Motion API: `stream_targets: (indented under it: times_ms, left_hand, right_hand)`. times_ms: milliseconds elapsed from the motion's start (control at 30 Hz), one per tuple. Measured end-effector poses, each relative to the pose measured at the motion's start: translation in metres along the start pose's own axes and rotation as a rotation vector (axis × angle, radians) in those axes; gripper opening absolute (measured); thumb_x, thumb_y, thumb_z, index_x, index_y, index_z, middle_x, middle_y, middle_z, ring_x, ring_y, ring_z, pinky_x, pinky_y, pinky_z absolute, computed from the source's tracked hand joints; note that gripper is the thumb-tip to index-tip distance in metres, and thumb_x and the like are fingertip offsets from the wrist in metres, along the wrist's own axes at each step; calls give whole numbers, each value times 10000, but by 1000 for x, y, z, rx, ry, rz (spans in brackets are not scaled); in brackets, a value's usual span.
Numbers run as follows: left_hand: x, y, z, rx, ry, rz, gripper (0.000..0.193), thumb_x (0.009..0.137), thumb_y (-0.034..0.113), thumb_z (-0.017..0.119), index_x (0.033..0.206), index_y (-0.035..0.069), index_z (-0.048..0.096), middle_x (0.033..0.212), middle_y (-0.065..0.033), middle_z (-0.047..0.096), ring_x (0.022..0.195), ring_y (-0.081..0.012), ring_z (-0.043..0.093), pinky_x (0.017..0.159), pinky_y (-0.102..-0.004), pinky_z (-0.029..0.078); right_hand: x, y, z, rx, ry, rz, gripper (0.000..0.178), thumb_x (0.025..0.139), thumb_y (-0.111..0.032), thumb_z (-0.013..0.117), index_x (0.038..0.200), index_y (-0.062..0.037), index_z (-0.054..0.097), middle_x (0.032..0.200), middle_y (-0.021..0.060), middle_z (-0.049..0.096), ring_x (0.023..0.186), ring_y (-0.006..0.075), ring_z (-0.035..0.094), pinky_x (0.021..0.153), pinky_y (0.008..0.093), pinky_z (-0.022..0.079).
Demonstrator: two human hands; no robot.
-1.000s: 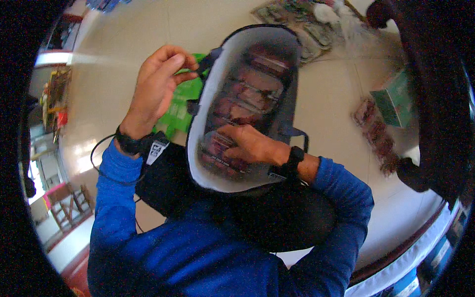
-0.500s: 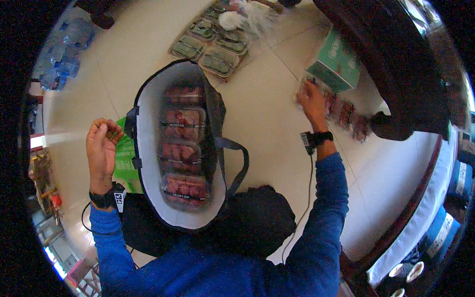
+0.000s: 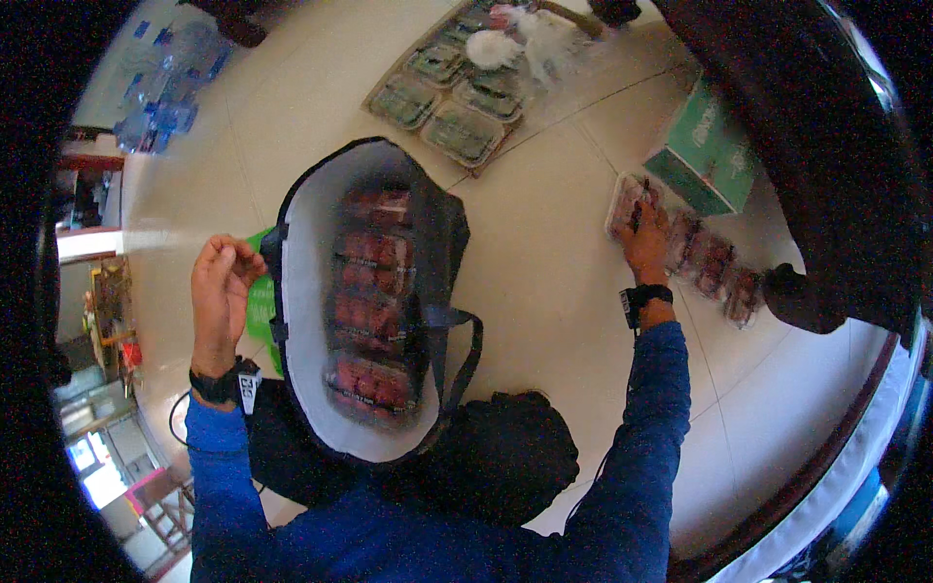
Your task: The person packs prepackaged food containers into a black insulated bag and a green reusable bag, then folds a cardboard box. The person handles the containers one by one, places them into the bags, and finally folds the box flaps.
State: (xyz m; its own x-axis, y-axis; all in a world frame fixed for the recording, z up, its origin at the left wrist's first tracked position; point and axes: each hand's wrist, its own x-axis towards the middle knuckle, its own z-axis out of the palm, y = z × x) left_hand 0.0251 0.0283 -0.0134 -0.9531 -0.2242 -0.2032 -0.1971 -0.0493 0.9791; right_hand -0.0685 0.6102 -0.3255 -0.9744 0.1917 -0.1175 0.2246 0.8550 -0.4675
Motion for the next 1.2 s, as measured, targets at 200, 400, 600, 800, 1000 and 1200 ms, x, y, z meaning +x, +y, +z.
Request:
stream_targets:
  times_ms: [200,400,600,800,1000,1200]
  left_hand:
    - [14,11,-17,-201,-34,21,140,1015,183,586,1097,72,609,1000,-84,672,941,-226,662,871,-412,554]
    - [13,9,-30,-271,-64,-27,148,1016,195,584,1120,95,619,1023,-76,677,978,-230,664,904,-415,554]
    - [9,12,-36,-272,-86,-22,135,1017,184,579,1093,78,614,1039,-85,675,975,-230,666,896,-408,565]
    - [4,12,-38,-245,-55,-1,137,1020,171,565,1079,55,610,977,-85,693,903,-209,680,877,-384,562]
    - [0,4,-29,60,-98,-46,139,1011,159,585,1077,41,620,994,-71,683,923,-177,665,891,-350,549]
    - [-22,7,-27,484,-293,-77,189,955,138,630,1096,13,643,1023,-47,676,929,-137,635,867,-300,524]
  right_hand:
    - [-29,-36,3,55,42,-401,602,814,-186,777,1354,-50,547,1279,221,577,1159,421,543,976,498,471]
    - [-46,-40,17,150,-182,-434,730,810,-187,800,1445,-18,482,1371,263,534,1284,425,495,1052,496,431]
    - [-28,-29,66,333,-310,91,843,725,-281,885,1411,35,511,1129,198,675,989,302,667,818,410,555]
    - [-54,-49,69,267,-235,52,667,719,-348,912,1151,32,573,936,105,664,829,208,631,726,359,542]
    - [-81,-77,75,616,-244,83,564,772,-279,891,1135,-41,532,1006,41,572,862,168,542,765,292,475]
    - [-100,-90,56,1079,-309,330,624,809,-253,845,1281,-6,521,1112,90,617,945,191,610,829,308,503]
